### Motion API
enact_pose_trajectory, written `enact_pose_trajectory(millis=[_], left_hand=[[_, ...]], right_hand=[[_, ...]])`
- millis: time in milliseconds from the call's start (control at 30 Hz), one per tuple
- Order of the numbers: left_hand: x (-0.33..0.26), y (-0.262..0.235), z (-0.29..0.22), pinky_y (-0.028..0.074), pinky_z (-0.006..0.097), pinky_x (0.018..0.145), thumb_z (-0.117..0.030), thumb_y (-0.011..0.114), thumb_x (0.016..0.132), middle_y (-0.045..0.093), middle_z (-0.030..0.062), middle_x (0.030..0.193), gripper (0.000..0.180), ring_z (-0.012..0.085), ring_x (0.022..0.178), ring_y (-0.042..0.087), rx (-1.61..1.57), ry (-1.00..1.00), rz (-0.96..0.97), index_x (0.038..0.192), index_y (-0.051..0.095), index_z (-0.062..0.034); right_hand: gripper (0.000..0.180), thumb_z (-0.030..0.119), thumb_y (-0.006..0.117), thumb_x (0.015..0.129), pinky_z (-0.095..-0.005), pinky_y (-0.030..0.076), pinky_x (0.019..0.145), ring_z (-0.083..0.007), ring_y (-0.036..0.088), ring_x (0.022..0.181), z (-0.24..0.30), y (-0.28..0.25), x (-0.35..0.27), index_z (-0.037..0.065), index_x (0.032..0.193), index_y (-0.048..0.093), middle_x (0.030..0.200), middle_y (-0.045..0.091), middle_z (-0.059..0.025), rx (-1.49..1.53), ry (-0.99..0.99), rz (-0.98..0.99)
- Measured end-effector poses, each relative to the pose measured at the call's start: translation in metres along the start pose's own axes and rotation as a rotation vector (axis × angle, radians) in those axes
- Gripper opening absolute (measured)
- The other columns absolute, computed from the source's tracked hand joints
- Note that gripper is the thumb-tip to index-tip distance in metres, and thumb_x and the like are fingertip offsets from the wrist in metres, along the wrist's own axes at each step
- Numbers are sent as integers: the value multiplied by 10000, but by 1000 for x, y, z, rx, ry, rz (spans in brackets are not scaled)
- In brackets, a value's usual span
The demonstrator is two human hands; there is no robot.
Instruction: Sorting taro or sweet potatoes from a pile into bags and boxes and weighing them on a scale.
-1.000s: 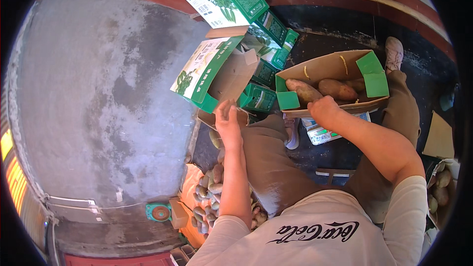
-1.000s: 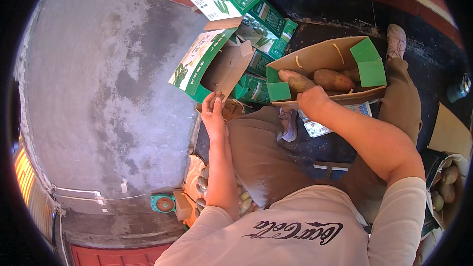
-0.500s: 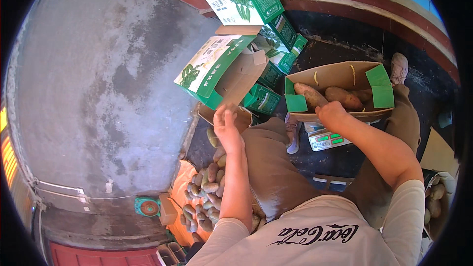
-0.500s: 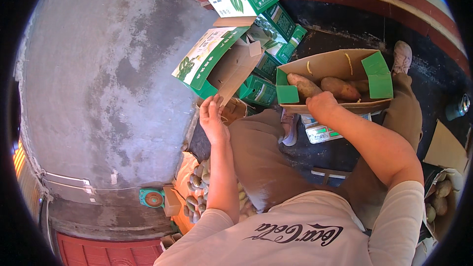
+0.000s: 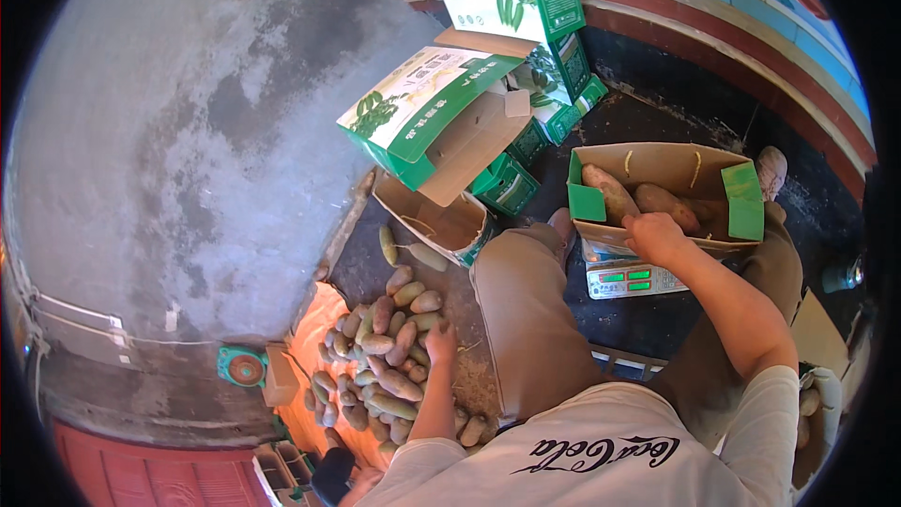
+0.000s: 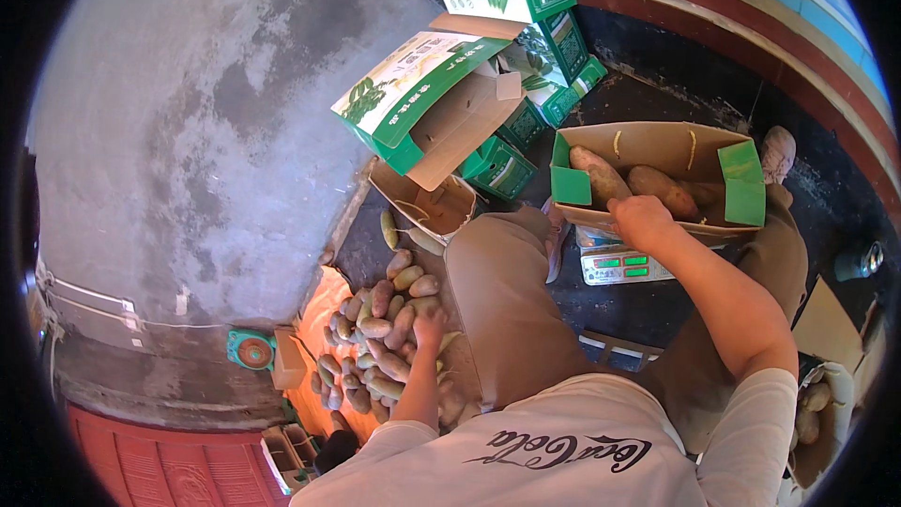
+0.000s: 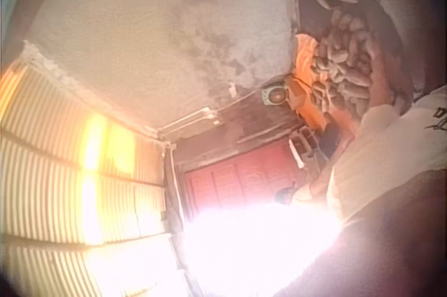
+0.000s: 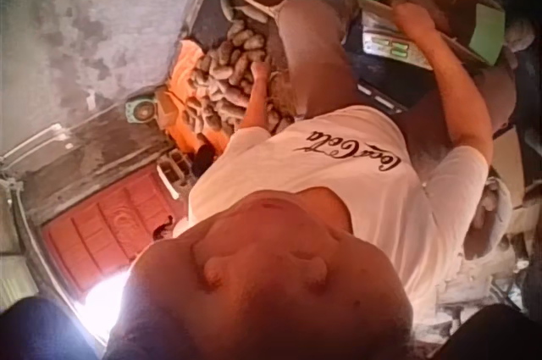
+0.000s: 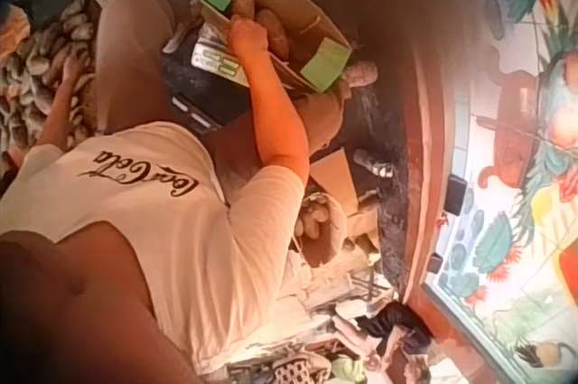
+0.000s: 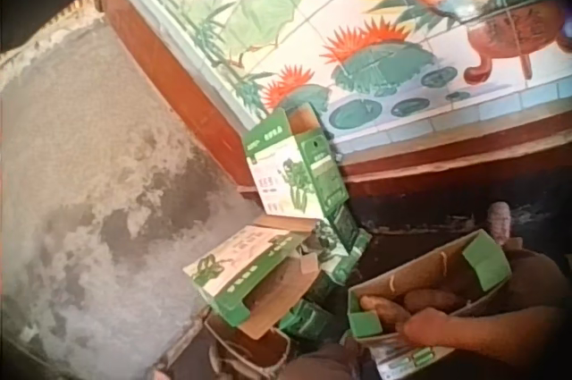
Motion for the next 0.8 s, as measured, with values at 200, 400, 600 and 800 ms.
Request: enact_pose_trajectory(millis=[200, 400, 600, 800], left_hand=[[-122, 87, 116, 474, 379, 836, -203, 457, 855, 618, 132, 1060, 285, 279, 999, 590, 958, 459, 858, 1047, 623, -74], [-163, 99, 119, 472, 371, 860, -158, 433, 857, 578, 110, 1159, 284, 246, 1048, 574, 801, 12, 1095, 1053, 628, -90], [-162, 116, 247, 422, 377, 919, -342, 519, 821, 525, 150, 1221, 479, 298, 1146, 490, 627, -246, 742, 1220, 498, -76], [-108, 116, 140, 415, 379, 929, -337, 687, 690, 523, 187, 1186, 619, 308, 1110, 504, 64, -752, 424, 1233, 456, -148]], right_hand=[[234, 221, 619, 783, -407, 488, 714, -306, 617, 821, 5, 1, 4, 35, 906, 550, 823, 633, -151, 53, -25, -55], [239, 205, 637, 757, -412, 480, 713, -321, 607, 806, 5, -3, -3, 32, 893, 542, 836, 620, -153, 51, 39, -86], [264, 200, 645, 745, -415, 475, 699, -322, 603, 801, 29, -13, 12, 39, 932, 554, 853, 614, -145, 72, -42, -129], [269, 190, 651, 741, -414, 469, 700, -326, 598, 798, 9, -1, 0, 48, 952, 564, 860, 611, -149, 10, 82, -94]])
Point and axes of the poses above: each hand's wrist, its own x-axis towards the middle knuckle, its own y-axis out of the palm, z = x × y, the point moved 5 cm from there along x, towards the middle knuckle
